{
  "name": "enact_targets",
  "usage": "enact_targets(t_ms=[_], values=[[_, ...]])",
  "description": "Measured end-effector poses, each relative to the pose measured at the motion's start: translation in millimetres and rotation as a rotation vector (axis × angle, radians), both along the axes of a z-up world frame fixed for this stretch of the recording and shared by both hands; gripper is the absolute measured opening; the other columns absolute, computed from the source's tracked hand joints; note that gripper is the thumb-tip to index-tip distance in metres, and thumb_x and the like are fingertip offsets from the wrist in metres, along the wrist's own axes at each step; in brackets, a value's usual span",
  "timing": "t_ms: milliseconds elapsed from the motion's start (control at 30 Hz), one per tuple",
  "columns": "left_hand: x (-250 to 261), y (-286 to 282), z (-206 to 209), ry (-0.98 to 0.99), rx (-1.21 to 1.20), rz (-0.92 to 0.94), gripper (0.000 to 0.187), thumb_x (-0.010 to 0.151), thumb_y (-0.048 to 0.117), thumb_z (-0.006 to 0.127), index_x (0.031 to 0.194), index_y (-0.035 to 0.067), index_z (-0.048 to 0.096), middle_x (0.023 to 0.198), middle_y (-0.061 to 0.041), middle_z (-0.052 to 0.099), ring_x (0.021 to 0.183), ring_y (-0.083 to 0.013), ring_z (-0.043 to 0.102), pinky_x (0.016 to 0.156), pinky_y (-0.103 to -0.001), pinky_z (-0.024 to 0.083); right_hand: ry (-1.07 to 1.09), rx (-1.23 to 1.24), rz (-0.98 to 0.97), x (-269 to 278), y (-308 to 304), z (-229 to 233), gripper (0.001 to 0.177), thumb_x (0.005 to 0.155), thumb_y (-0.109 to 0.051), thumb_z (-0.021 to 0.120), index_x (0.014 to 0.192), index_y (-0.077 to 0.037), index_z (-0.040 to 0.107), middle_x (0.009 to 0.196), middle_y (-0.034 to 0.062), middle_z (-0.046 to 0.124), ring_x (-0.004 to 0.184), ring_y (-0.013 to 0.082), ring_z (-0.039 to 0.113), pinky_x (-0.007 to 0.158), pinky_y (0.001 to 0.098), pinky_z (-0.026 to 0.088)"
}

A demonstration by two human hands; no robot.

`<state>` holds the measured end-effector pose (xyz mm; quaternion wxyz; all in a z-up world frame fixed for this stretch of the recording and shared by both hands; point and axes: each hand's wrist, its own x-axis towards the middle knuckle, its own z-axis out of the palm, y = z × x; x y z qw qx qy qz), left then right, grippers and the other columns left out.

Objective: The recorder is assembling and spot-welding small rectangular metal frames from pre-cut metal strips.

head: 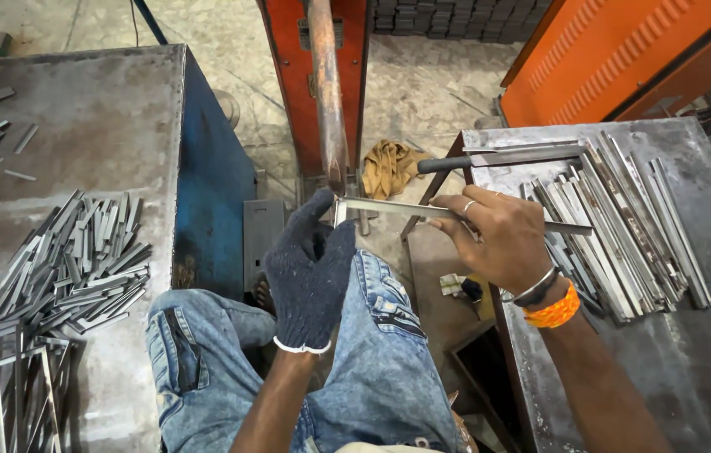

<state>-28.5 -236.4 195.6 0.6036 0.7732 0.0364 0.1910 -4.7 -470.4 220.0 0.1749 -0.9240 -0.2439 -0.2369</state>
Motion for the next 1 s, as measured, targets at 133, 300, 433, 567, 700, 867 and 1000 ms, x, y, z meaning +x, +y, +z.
enact_targets(t_ms=[133,300,433,567,700,867,1000], values=[[3.2,-1.7,-1.2,-0.005,-0.069,-0.016,0.04,0.09,0.01,0.074,0.128,0.0,0.069,0.073,-0.001,0.067,0.063,-0.0029,0.056,0.056,-0.023,0.046,0.029,-0.001,-0.017,2.6,0.9,1.0,0.022,0.089,-0.028,0.078,0.103,-0.011,0.079,0.074,0.0051,0.063,0.063,0.0239,0.063,0.057,0.0379,0.046],[9.3,-2.1,-11.6,-0.028,-0.057,-0.024,0.033,0.091,0.009,0.072,0.123,0.0,0.072,0.079,-0.003,0.072,0.067,-0.0041,0.06,0.062,-0.024,0.051,0.003,0.013,0.017,3.6,5.7,4.2,0.02,0.09,-0.026,0.077,0.104,-0.012,0.08,0.075,0.0054,0.064,0.064,0.0241,0.063,0.055,0.0377,0.045],[8.9,-2.1,-12.1,-0.038,-0.003,0.01,0.032,0.091,0.01,0.073,0.121,0.0,0.073,0.079,-0.004,0.072,0.068,-0.0056,0.061,0.064,-0.025,0.052,0.034,0.038,0.047,5.6,8.0,3.6,0.019,0.092,-0.026,0.076,0.104,-0.011,0.079,0.078,0.0044,0.066,0.065,0.0229,0.064,0.056,0.0363,0.046],[7.2,-2.6,-11.3,-0.032,-0.038,0.003,0.031,0.092,0.01,0.072,0.121,0.0,0.073,0.079,-0.004,0.072,0.069,-0.0056,0.059,0.064,-0.025,0.051,0.027,0.012,0.064,10.8,15.5,5.7,0.021,0.09,-0.027,0.077,0.103,-0.011,0.079,0.078,0.0043,0.067,0.063,0.023,0.063,0.057,0.0369,0.046],[7.6,-6.1,-7.7,-0.016,-0.112,0.022,0.032,0.09,0.01,0.073,0.12,0.0,0.073,0.079,-0.002,0.071,0.067,-0.0044,0.058,0.061,-0.025,0.051,-0.03,0.064,0.154,15.1,39.5,2.3,0.031,0.086,-0.029,0.079,0.109,-0.008,0.077,0.089,0.0073,0.071,0.063,0.0217,0.064,0.056,0.0354,0.047],[9.5,-5.2,-10.2,-0.004,-0.101,0.035,0.03,0.09,0.012,0.074,0.118,0.0,0.074,0.075,-0.004,0.069,0.066,-0.0052,0.057,0.061,-0.026,0.05,-0.093,0.097,0.165,20.1,56.5,1.7,0.023,0.091,-0.022,0.079,0.108,-0.008,0.076,0.093,0.007,0.071,0.074,0.0259,0.066,0.065,0.0371,0.049],[8.5,-4.1,-4.8,0.004,-0.089,0.009,0.03,0.091,0.014,0.074,0.119,0.001,0.075,0.078,-0.003,0.073,0.069,-0.0053,0.061,0.063,-0.025,0.052,0.004,0.147,0.152,20.4,56.8,0.8,0.019,0.089,-0.02,0.08,0.106,-0.009,0.078,0.089,0.0064,0.071,0.073,0.0249,0.067,0.062,0.0369,0.049]])
